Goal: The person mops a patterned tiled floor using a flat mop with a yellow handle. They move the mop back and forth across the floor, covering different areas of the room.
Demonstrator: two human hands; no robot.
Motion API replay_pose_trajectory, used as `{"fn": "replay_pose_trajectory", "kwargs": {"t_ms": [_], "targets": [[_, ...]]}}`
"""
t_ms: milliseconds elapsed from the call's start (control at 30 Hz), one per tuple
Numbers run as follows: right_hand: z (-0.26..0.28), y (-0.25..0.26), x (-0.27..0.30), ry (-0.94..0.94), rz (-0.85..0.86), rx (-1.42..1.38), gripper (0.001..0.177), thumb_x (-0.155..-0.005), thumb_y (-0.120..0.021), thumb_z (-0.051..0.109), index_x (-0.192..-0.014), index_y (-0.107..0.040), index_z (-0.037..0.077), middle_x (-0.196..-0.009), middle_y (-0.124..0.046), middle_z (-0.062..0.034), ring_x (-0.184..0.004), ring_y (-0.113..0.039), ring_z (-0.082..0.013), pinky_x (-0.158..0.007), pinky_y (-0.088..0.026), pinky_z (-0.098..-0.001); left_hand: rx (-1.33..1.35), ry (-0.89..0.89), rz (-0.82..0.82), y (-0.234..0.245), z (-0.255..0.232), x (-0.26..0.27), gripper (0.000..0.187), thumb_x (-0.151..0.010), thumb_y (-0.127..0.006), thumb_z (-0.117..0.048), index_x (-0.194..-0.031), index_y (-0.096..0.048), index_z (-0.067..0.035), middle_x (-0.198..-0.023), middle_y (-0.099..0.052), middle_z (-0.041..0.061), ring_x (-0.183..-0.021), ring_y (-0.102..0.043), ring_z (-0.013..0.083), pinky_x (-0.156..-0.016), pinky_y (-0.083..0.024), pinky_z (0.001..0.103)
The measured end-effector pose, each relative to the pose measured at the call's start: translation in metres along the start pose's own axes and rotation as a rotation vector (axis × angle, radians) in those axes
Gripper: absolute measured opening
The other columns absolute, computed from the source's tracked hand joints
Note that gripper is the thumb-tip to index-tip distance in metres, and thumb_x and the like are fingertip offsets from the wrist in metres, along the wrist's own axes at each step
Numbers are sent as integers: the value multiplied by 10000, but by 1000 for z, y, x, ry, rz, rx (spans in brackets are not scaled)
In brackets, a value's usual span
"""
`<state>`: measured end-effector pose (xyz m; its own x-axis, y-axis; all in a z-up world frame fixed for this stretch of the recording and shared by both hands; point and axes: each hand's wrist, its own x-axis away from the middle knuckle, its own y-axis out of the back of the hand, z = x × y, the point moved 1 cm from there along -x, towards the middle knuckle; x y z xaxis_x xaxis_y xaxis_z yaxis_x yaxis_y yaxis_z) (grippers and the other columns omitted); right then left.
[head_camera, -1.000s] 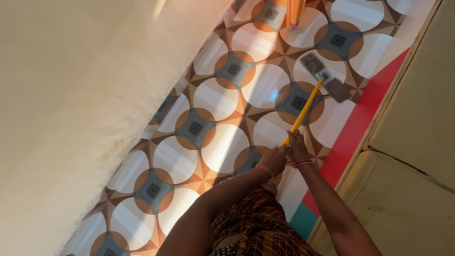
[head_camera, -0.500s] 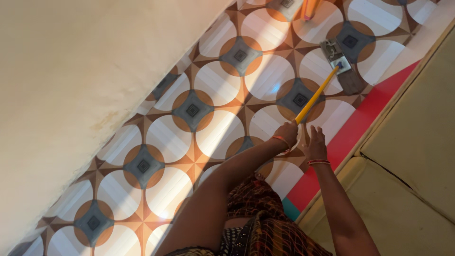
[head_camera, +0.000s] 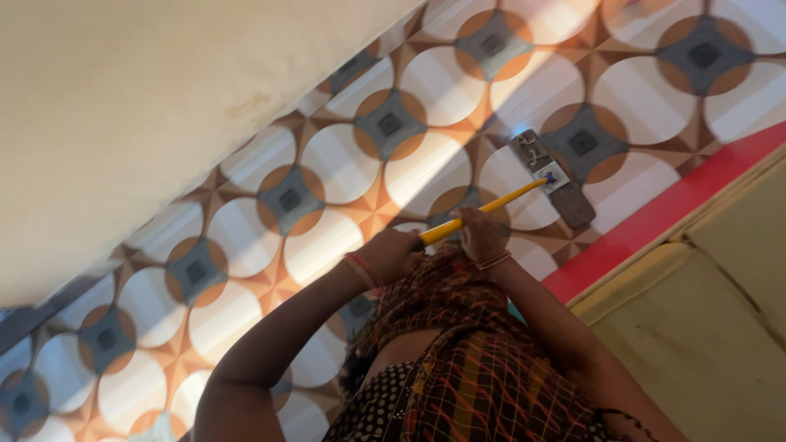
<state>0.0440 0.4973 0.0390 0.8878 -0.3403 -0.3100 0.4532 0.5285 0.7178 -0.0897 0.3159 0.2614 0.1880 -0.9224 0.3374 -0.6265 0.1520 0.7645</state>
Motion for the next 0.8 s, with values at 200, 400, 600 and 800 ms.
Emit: {"fn": "replay_pose_trajectory", "kwargs": {"t_ms": [200, 400, 600, 800], "targets": [[98, -60, 16, 203, 461, -79, 230, -923, -718, 101, -1101, -574, 75, -943, -663, -69, -849, -682, -243, -751, -564, -371, 140, 361, 55, 44, -21, 165, 330, -938, -625, -270, -1176, -580, -46, -773, -716, 167, -770, -714, 360, -739, -562, 477], [125, -84, 28, 376, 530, -122, 376, -858, -773, 176, -1147, -551, 83, -958, -659, -51, -870, -685, -232, -677, -573, -353, 96, 398, -114, 34, -41, 211, 296, -885, -693, -243, -1110, -715, -53, -774, -707, 190, -767, -693, 370, -731, -530, 486], [121, -85, 35, 345, 542, -64, 371, -851, -743, 139, -1182, -577, 125, -979, -670, -29, -906, -696, -235, -654, -581, -363, 94, 425, -235, 2, -24, 216, 413, -851, -717, -260, -1213, -699, -62, -755, -685, 207, -697, -677, 379, -668, -530, 485], [71, -60, 36, 144, 472, 61, 327, -850, -685, 71, -1158, -581, 98, -1112, -649, -82, -1092, -667, -292, -869, -593, -416, 227, 309, -298, -68, 6, 147, 379, -967, -643, -241, -1260, -634, -1, -838, -703, 182, -732, -702, 324, -698, -565, 462]]}}
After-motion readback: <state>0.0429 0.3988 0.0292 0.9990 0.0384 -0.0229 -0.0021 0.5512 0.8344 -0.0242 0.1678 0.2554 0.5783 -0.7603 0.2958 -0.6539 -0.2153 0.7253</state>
